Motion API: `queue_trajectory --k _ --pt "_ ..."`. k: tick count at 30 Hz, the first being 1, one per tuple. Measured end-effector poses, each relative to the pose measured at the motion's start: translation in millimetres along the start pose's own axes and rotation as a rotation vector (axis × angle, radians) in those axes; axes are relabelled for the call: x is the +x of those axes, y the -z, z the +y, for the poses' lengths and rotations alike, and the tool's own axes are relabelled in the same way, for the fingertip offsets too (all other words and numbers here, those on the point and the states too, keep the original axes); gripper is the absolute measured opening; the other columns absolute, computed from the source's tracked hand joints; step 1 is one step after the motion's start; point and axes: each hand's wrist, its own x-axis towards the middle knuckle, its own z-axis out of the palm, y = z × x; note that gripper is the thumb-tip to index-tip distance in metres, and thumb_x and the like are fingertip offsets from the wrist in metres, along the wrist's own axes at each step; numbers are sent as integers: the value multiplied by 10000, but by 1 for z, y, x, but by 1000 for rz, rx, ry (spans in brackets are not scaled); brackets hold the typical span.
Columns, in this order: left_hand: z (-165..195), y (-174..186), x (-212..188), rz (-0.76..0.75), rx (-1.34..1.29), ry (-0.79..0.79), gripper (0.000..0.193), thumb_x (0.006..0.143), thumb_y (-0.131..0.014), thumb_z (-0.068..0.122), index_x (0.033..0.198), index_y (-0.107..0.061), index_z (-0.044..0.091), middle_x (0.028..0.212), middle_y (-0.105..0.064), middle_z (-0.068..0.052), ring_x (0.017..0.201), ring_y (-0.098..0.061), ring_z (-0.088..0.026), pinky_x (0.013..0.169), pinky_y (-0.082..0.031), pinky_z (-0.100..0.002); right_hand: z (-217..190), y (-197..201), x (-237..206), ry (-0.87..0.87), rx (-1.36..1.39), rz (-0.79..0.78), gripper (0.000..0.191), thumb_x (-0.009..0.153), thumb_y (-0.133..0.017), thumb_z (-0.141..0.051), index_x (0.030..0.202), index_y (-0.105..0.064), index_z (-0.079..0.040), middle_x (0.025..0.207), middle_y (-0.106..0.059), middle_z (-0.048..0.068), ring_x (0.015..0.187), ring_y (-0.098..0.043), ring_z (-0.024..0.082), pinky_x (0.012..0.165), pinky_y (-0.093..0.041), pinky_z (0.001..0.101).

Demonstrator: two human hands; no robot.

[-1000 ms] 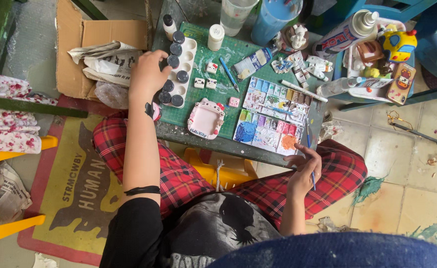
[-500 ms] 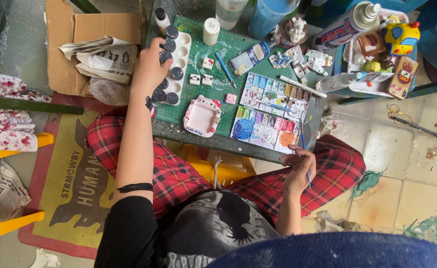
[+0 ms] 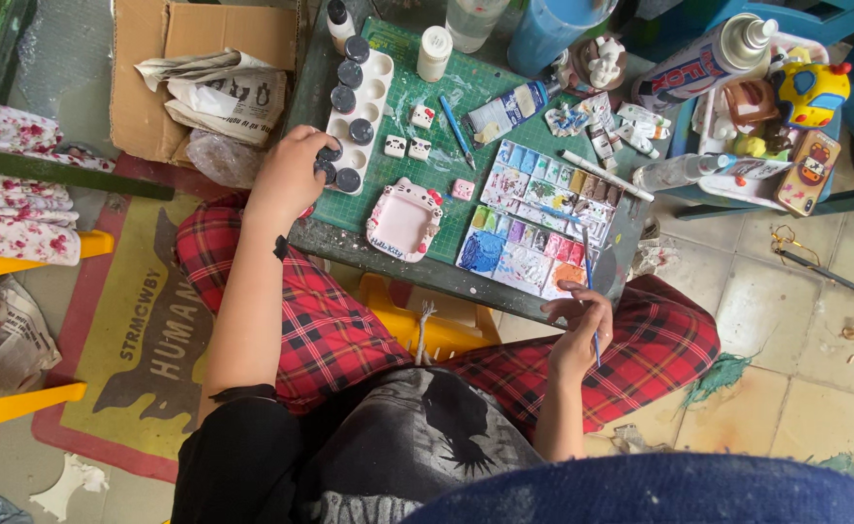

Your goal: The person sits at a low workbench painting small figurines with brushes, dipping the brush into a watercolor palette and water cups. They open a jar of white paint, load the brush, dab paint onto the figurines and a Hello Kitty-shaped tray, and continue painting different colors across the session.

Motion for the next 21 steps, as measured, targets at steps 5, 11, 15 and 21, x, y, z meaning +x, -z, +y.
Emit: queue_trajectory --k 5,11,15,21 --pt "6 0 2 48 -11 90 406 882 -759 85 1270 -642 106 1275 -628 -143 1066 -665 -365 931 -524 -452 4 2 -1 11 56 -11 346 1177 -360 -328 1108 -546 -45 1144 -697 208 767 -696 215 627 -504 292" --pt "25 11 0 -2 -8 64 750 739 -867 163 1401 -522 89 1313 -567 -200 1169 -595 -427 950 -496 -488 5 7 -5 2 36 11 345 1179 -364 -323 1102 -550 -42 1139 -701 207 764 -696 218 646 -512 300" --pt "24 15 -6 -57 -36 71 806 677 -861 111 1409 -528 157 1373 -529 -170 1171 -595 -418 954 -494 -486 3 10 -6 1 43 18 342 1176 -367 -316 1103 -556 -40 1138 -703 201 756 -696 215 656 -520 303" --pt "15 -4 -8 -89 66 69 404 759 -788 4 1107 -724 199 1434 -543 -120 1114 -629 -421 946 -511 -479 2 9 -6 0 36 27 338 1173 -373 -309 1095 -563 -41 1128 -707 198 753 -697 211 646 -513 297"
